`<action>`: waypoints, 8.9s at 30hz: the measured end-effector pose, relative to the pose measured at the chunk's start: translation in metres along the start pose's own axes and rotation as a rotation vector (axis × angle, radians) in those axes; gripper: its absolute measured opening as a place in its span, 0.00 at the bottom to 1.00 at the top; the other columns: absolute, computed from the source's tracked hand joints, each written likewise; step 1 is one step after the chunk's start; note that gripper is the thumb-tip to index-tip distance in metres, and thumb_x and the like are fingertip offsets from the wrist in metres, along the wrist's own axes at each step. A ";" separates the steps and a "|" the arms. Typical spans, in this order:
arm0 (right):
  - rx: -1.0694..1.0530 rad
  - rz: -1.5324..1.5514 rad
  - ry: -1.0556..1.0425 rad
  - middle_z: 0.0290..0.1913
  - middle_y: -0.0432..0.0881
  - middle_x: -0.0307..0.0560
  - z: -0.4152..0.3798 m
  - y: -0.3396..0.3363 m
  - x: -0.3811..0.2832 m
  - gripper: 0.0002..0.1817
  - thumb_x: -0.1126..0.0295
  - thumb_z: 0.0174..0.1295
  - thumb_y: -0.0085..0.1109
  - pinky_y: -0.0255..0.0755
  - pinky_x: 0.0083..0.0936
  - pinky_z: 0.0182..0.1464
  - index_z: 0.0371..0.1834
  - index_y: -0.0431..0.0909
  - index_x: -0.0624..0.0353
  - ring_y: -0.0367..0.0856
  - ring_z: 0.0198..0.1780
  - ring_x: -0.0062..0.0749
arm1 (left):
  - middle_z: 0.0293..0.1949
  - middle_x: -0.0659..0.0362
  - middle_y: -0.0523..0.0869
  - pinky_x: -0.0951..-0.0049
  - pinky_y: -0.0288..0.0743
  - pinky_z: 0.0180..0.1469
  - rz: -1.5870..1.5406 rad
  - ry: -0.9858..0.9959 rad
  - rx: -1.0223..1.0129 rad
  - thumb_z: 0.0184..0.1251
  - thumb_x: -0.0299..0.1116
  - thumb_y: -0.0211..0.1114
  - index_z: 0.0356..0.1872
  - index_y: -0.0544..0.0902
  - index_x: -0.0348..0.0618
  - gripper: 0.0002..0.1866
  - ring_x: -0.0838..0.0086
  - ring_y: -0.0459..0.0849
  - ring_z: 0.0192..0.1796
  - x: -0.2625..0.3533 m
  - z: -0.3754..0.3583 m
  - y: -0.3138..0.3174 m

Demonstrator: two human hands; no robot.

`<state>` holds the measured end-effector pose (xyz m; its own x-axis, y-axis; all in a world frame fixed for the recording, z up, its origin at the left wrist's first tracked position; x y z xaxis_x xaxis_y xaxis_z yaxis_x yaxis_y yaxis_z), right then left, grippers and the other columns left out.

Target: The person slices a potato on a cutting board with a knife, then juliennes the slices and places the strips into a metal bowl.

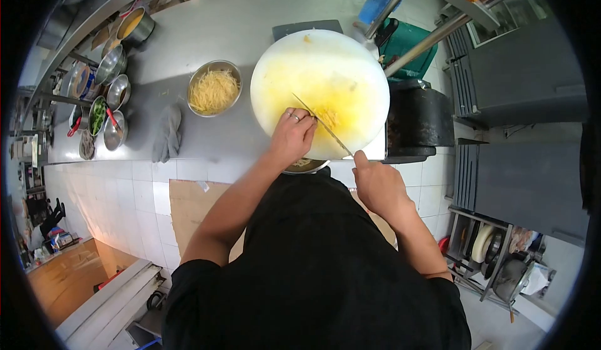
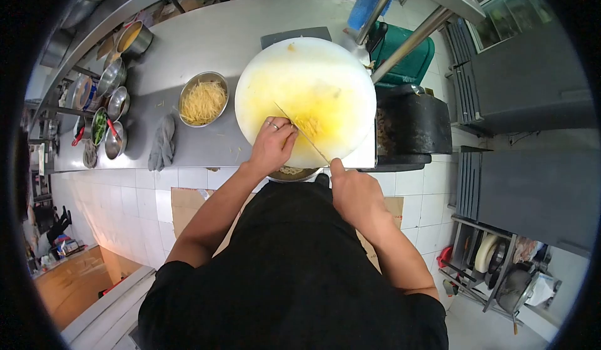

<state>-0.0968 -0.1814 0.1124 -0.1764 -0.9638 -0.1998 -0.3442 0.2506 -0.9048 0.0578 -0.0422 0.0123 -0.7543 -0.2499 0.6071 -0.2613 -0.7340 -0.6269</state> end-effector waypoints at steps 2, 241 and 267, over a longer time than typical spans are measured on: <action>0.005 0.027 0.015 0.30 0.87 0.64 0.005 0.019 0.005 0.11 0.78 0.65 0.54 0.84 0.51 0.37 0.50 0.71 0.67 0.90 0.34 0.60 | 0.40 0.51 0.84 0.56 0.76 0.53 -0.001 0.000 0.009 0.65 0.23 0.69 0.38 0.85 0.37 0.03 0.53 0.81 0.47 0.000 -0.001 0.000; 0.001 0.265 -0.064 0.30 0.86 0.69 0.030 0.034 0.003 0.12 0.66 0.75 0.57 0.80 0.58 0.40 0.47 0.72 0.66 0.87 0.35 0.68 | 0.43 0.50 0.82 0.54 0.73 0.53 0.161 -0.097 0.067 0.57 0.21 0.70 0.39 0.83 0.39 0.09 0.51 0.79 0.48 -0.002 -0.025 -0.021; 0.347 0.340 0.387 0.32 0.86 0.55 -0.110 0.023 0.104 0.32 0.69 0.57 0.77 0.80 0.46 0.40 0.62 0.69 0.59 0.87 0.34 0.55 | 0.74 0.36 0.72 0.48 0.58 0.81 -0.093 -0.027 -0.364 0.78 0.53 0.60 0.81 0.60 0.34 0.42 0.41 0.68 0.78 0.045 0.007 0.024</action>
<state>-0.2247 -0.2660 0.1122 -0.5673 -0.7164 -0.4060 0.0980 0.4309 -0.8971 0.0216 -0.0757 0.0283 -0.7027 -0.2130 0.6788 -0.5282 -0.4829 -0.6984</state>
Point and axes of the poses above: each hand's wrist, its own z-axis towards the middle knuckle, its own y-axis out of the palm, x = y × z, the point moved 4 cm from there along z, towards the middle knuckle
